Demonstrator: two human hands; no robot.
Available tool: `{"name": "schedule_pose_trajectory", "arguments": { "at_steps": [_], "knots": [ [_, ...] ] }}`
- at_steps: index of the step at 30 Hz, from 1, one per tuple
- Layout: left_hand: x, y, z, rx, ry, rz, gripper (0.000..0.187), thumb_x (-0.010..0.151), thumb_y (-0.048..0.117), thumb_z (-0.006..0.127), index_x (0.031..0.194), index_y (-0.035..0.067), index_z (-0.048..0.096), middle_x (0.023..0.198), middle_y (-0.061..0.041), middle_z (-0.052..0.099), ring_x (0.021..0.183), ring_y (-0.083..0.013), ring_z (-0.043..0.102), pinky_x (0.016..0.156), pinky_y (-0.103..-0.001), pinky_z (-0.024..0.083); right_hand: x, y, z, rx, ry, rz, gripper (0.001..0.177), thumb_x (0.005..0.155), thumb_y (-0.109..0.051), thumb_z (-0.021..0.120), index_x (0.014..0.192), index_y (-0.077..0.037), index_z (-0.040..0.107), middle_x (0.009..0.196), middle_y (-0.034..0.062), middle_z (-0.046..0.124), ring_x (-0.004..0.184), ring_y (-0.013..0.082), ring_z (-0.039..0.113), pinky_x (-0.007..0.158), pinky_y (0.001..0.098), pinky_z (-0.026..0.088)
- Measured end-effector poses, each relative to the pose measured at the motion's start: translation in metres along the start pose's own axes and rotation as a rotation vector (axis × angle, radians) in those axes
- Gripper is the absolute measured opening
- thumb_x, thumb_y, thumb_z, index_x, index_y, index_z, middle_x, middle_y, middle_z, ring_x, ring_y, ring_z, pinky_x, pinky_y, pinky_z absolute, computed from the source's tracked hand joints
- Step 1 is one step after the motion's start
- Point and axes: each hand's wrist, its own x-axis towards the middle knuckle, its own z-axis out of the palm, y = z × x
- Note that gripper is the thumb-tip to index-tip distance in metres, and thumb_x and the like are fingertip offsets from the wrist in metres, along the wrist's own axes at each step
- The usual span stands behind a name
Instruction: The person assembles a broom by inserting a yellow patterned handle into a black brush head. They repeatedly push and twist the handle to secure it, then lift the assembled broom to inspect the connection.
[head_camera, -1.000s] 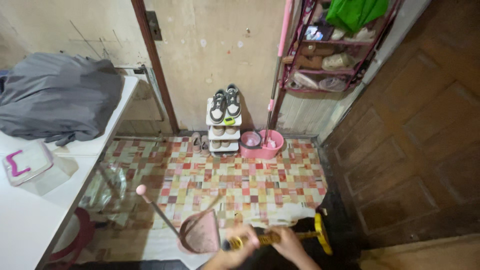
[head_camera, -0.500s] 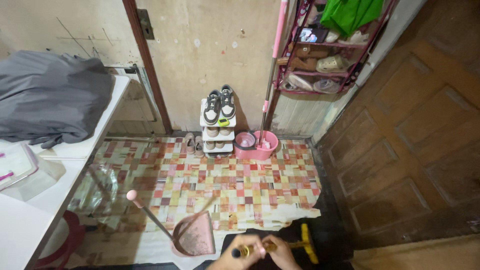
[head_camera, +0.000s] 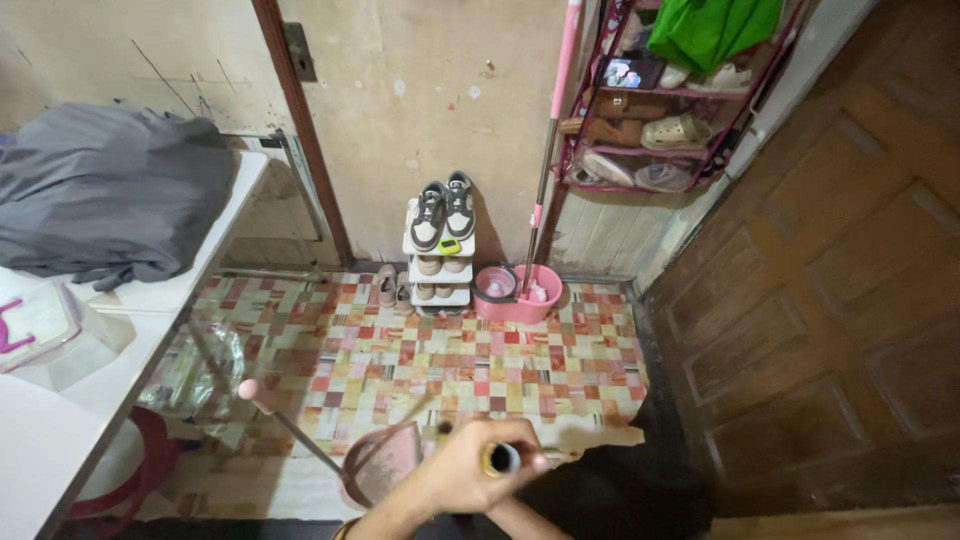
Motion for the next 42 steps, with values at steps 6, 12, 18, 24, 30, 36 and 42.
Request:
{"name": "schedule_pose_trajectory", "arguments": {
  "at_steps": [6, 12, 18, 24, 30, 36, 42],
  "knots": [
    [0.005, 0.047, 0.012, 0.039, -0.12, -0.07, 0.019, 0.092, 0.025, 0.078, 0.092, 0.007, 0.071, 0.084, -0.007, 0.074, 0.081, -0.021, 0.072, 0.075, -0.035, 0.056, 0.004, -0.045, 0.003, 0.034, -0.752, 0.391, 0.018, 0.096, -0.026, 0.072, 0.097, -0.008, 0.068, 0.084, -0.0028, 0.068, 0.079, 0.0064, 0.067, 0.073, 0.0237, 0.057],
    [-0.003, 0.017, 0.019, -0.159, 0.069, 0.15, 0.019, 0.093, 0.019, 0.078, 0.088, 0.005, 0.066, 0.082, -0.005, 0.069, 0.079, -0.0179, 0.067, 0.074, -0.032, 0.053, -0.028, -0.114, 0.068, -1.544, -0.603, 0.061, 0.033, 0.086, -0.031, 0.076, 0.112, -0.011, 0.067, 0.102, 0.0002, 0.07, 0.093, 0.013, 0.069, 0.08, 0.0297, 0.056],
    [0.003, -0.055, 0.073, -0.257, 0.142, 0.065, 0.023, 0.097, 0.02, 0.075, 0.085, 0.003, 0.065, 0.079, -0.003, 0.065, 0.075, -0.0132, 0.061, 0.071, -0.031, 0.049, -0.021, -0.213, 0.047, -2.018, -0.663, 0.212, 0.049, 0.085, -0.034, 0.084, 0.125, -0.013, 0.066, 0.112, 0.0085, 0.077, 0.104, 0.0197, 0.075, 0.089, 0.0335, 0.057],
    [0.008, -0.135, 0.162, -0.299, -0.13, -0.066, 0.018, 0.102, 0.018, 0.075, 0.091, 0.004, 0.071, 0.078, -0.001, 0.066, 0.073, -0.0087, 0.06, 0.071, -0.027, 0.047, -0.007, -0.278, -0.052, -2.485, -0.675, 0.467, 0.061, 0.076, -0.026, 0.092, 0.128, -0.016, 0.062, 0.117, 0.0126, 0.068, 0.108, 0.0305, 0.065, 0.091, 0.0397, 0.052],
    [0.02, -0.137, 0.167, -0.383, -0.08, -0.035, 0.012, 0.101, 0.012, 0.074, 0.095, 0.003, 0.07, 0.088, -0.003, 0.07, 0.078, -0.0101, 0.06, 0.07, -0.028, 0.046, -0.01, -0.255, -0.067, -1.77, -0.564, 0.543, 0.043, 0.091, -0.032, 0.076, 0.124, -0.008, 0.063, 0.113, 0.0088, 0.069, 0.105, 0.0244, 0.067, 0.09, 0.0371, 0.054],
    [0.04, -0.059, 0.103, -0.146, 0.054, -0.124, 0.011, 0.098, 0.012, 0.071, 0.092, 0.003, 0.069, 0.079, -0.005, 0.069, 0.075, -0.0138, 0.064, 0.071, -0.03, 0.052, 0.0, -0.2, -0.017, -1.644, -0.754, 0.25, 0.04, 0.097, -0.033, 0.066, 0.125, -0.004, 0.064, 0.114, 0.0047, 0.068, 0.106, 0.018, 0.065, 0.089, 0.0346, 0.053],
    [0.047, 0.007, 0.104, 0.033, -0.073, -0.083, 0.012, 0.093, 0.019, 0.073, 0.095, 0.007, 0.07, 0.084, -0.005, 0.071, 0.077, -0.0171, 0.069, 0.073, -0.033, 0.054, -0.037, -0.16, 0.064, -1.12, -0.834, 0.201, 0.038, 0.092, -0.032, 0.07, 0.12, -0.007, 0.066, 0.104, 0.0053, 0.07, 0.096, 0.0177, 0.066, 0.082, 0.0345, 0.053]
  ]
}}
